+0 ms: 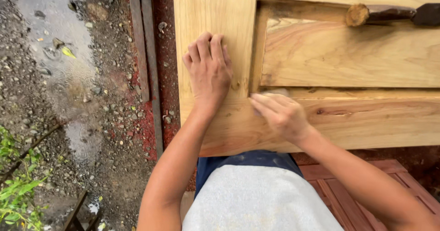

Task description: The person sands the grooves and edges of a wooden door using a chisel and sandpaper, and uses an air nozzle to clear away sawdust.

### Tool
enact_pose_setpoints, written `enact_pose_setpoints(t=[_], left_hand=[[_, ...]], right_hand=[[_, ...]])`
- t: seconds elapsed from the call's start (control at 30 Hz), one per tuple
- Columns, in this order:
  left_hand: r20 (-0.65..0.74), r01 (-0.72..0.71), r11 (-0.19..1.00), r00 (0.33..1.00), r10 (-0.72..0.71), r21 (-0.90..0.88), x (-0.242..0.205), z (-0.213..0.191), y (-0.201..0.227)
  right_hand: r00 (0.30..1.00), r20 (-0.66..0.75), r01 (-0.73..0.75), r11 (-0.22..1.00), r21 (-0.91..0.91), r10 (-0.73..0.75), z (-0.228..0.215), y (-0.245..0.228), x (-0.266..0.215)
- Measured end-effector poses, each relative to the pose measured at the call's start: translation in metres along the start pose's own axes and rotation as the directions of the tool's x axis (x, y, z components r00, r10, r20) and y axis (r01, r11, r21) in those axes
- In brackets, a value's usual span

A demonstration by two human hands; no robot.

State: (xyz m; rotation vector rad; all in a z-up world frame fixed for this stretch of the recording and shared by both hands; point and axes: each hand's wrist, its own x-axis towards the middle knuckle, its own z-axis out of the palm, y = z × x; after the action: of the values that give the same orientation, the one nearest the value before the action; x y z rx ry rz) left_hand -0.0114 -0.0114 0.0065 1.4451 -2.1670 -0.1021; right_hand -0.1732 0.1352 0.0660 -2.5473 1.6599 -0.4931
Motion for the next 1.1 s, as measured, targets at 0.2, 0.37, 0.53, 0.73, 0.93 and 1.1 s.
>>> enact_pose_setpoints(t=[0.2,0.37,0.53,0.73,0.93,1.1], left_hand=[[0.189,0.050,0.999,0.981,-0.052,0.015,-0.001,-0.006,0.003],[-0.004,0.006,0.999,1.000,-0.006,0.045,-0.005,0.009,0.000],[0.090,0.025,0.999,0.996,-0.027,0.024,-0.003,-0.016,0.008],[0.034,0.024,0.999,0.999,-0.025,0.032,-0.009,0.012,-0.002],[0.038,0.011,0.999,0.999,-0.013,0.040,-0.007,0.007,0.000],[0.065,0.013,0.999,0.998,-0.016,0.049,-0.004,-0.006,0.004]], right_hand=[[0.997,-0.045,-0.065,0.998,-0.003,0.065,-0.005,-0.002,0.008],[0.983,0.117,-0.163,0.967,0.196,0.142,0.003,0.003,-0.005],[0.987,0.080,-0.154,0.954,0.257,0.138,-0.008,0.014,-0.027],[0.983,0.089,-0.179,0.949,0.260,0.161,0.004,0.033,-0.040],[0.987,0.093,-0.154,0.944,0.291,0.132,0.005,0.017,-0.024],[0.986,0.098,-0.158,0.947,0.280,0.135,0.000,0.017,-0.031]])
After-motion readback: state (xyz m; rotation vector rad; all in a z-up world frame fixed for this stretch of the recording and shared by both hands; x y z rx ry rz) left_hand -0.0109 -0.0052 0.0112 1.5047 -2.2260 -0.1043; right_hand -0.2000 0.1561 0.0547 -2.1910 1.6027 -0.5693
